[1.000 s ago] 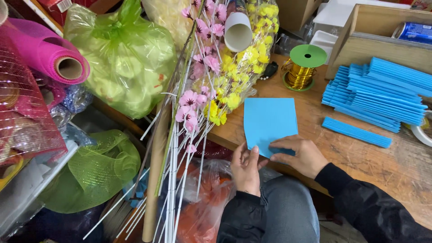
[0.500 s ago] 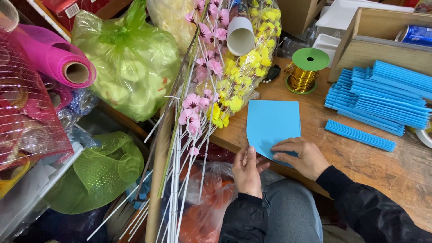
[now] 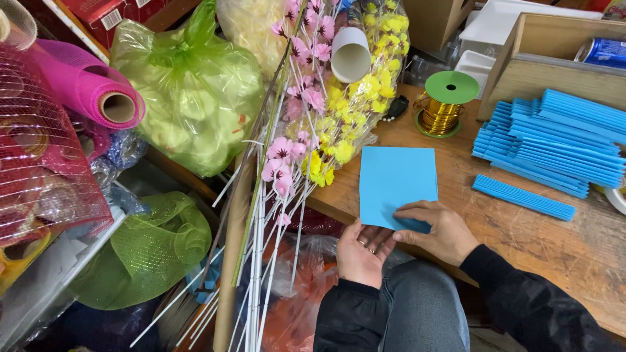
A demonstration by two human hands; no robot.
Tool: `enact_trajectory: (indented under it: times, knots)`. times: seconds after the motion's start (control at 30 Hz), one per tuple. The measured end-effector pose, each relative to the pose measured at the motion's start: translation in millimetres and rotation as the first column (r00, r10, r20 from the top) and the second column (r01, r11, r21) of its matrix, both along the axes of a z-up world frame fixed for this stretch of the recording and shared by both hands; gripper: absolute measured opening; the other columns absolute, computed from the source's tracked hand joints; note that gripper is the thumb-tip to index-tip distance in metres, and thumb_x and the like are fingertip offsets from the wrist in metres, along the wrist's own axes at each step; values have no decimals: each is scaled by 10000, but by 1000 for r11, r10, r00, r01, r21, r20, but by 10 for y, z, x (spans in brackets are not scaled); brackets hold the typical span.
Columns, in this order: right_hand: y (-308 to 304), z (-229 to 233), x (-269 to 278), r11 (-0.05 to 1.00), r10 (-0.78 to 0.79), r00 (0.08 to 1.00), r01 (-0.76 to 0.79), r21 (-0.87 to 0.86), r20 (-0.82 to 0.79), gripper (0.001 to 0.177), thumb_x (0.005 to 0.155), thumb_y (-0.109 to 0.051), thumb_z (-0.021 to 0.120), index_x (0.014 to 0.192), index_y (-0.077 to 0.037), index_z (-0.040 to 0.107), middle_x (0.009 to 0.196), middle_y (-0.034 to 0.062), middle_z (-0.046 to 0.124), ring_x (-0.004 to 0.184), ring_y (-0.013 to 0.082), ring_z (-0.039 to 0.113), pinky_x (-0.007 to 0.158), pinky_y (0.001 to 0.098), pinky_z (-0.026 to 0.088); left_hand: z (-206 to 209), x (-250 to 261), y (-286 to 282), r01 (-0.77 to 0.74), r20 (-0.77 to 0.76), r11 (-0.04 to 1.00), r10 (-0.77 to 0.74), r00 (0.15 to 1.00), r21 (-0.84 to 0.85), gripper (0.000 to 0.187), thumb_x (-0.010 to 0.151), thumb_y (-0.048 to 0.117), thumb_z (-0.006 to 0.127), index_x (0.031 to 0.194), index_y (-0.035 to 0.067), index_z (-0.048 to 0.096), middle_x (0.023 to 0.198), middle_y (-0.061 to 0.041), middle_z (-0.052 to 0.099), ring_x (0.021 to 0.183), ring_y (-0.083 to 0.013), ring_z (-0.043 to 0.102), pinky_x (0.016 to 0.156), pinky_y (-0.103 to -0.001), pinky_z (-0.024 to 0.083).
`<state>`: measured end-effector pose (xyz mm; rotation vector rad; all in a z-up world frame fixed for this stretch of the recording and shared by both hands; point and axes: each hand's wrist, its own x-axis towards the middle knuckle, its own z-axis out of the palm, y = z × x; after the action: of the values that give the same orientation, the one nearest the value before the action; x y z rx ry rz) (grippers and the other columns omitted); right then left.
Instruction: Folding small blue paper squares into rectangles on a workbench
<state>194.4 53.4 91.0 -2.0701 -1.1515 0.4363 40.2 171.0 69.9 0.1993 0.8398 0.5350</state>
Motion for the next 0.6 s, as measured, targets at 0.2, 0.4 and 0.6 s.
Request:
enact_trajectory:
  times: [0.2, 0.4, 0.6]
  knots:
    - [-74, 0, 35, 998, 15, 997, -10, 65, -76, 459, 778, -494, 892, 1164, -247, 853, 1245, 80, 792, 1241, 371, 682, 1023, 509, 556, 37, -88, 21, 102, 231, 963, -43, 972, -249, 193, 905, 237, 735, 973, 76, 654, 1080, -154, 686, 1091, -417, 690, 987, -569, 624]
    - [-157, 44, 83, 996, 82, 991, -78, 48, -101, 490, 800, -450, 797, 1199, -168, 830, 1189, 25, 819, 1110, 166, 769, 1015, 315, 546, 258, -68, -87, 133, 247, 965, -75, 966, -225, 259, 960, 233, 645, 1110, 24, 666, 1116, -175, 683, 1121, -347, 672, 944, -478, 566]
    - [-212, 73, 55, 997, 67, 984, -59, 55, -166, 470, 805, -415, 808, 1199, -160, 835, 1164, 27, 831, 1083, 155, 769, 1023, 305, 538, 299, -61, -134, 171, 198, 984, -158, 967, -53, 386, 911, 437, 748, 1098, 100, 718, 1097, -131, 750, 1057, -299, 722, 867, -435, 608]
